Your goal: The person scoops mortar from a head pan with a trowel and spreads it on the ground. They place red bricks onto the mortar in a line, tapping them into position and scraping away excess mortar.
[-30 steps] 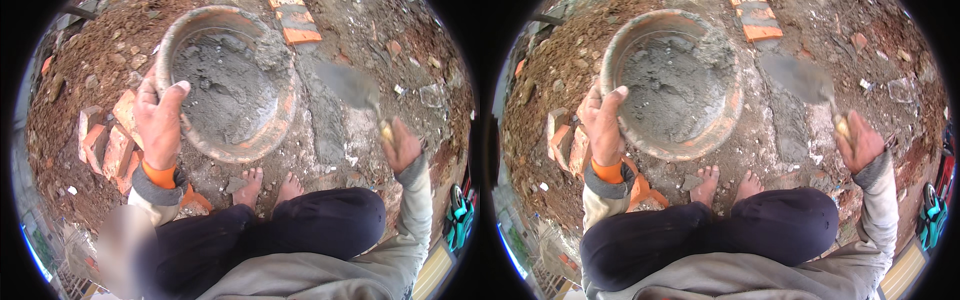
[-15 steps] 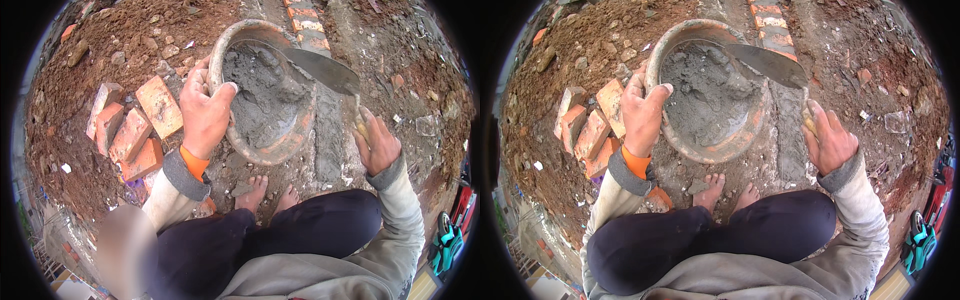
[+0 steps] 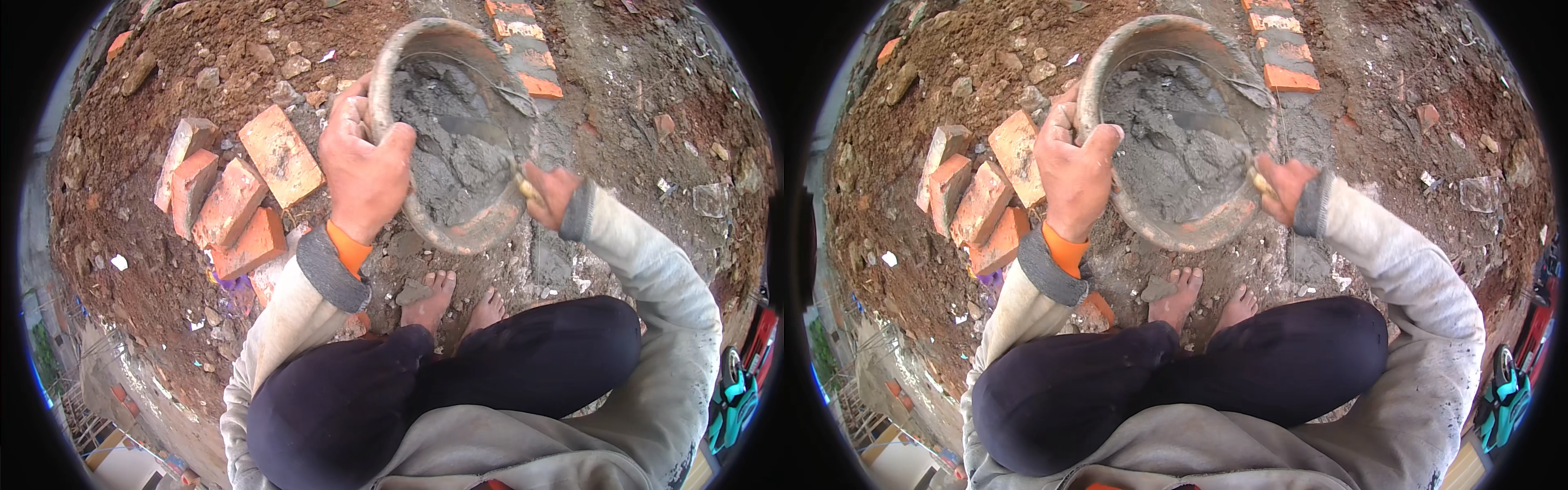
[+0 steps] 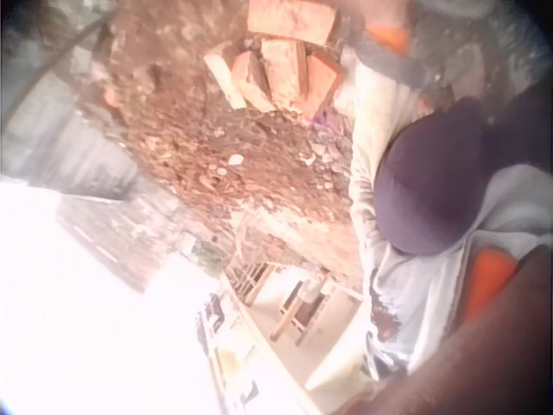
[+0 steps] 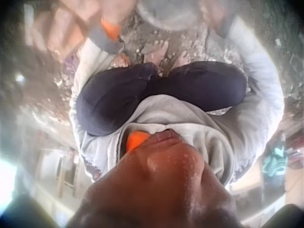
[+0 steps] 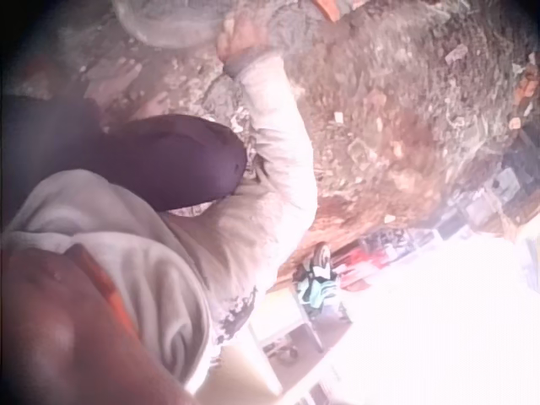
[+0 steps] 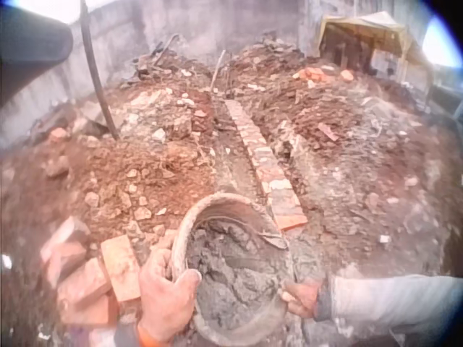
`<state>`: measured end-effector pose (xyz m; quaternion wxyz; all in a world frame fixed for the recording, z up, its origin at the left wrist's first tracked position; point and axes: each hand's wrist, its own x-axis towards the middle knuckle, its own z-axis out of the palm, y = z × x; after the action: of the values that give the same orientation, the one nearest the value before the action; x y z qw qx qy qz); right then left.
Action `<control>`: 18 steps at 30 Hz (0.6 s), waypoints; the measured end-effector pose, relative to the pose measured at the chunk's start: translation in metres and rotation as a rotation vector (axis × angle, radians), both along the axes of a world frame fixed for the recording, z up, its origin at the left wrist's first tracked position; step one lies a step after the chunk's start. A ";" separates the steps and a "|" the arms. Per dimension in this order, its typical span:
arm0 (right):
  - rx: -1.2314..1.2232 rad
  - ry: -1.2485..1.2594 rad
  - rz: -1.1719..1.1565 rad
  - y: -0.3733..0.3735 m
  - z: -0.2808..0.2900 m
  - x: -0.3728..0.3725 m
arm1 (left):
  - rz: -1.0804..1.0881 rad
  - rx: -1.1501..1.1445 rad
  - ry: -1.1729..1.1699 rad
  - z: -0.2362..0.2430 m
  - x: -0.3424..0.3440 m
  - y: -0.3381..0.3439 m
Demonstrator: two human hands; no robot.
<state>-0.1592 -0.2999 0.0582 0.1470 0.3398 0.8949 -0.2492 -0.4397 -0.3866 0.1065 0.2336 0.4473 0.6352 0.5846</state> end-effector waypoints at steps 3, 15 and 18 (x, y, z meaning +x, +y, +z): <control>-0.041 0.261 0.021 -0.028 -0.015 0.019 | -0.015 0.085 0.018 -0.016 0.009 0.002; -0.386 0.519 -0.033 -0.052 -0.015 -0.010 | 0.010 0.022 0.067 -0.007 0.001 0.003; -0.882 0.362 -0.225 -0.047 0.020 0.001 | -0.075 -0.034 0.005 -0.014 -0.004 0.007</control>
<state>-0.1583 -0.3467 0.0778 0.0913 0.2912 0.6729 -0.6738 -0.4433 -0.3799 0.0928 0.2613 0.4684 0.6285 0.5633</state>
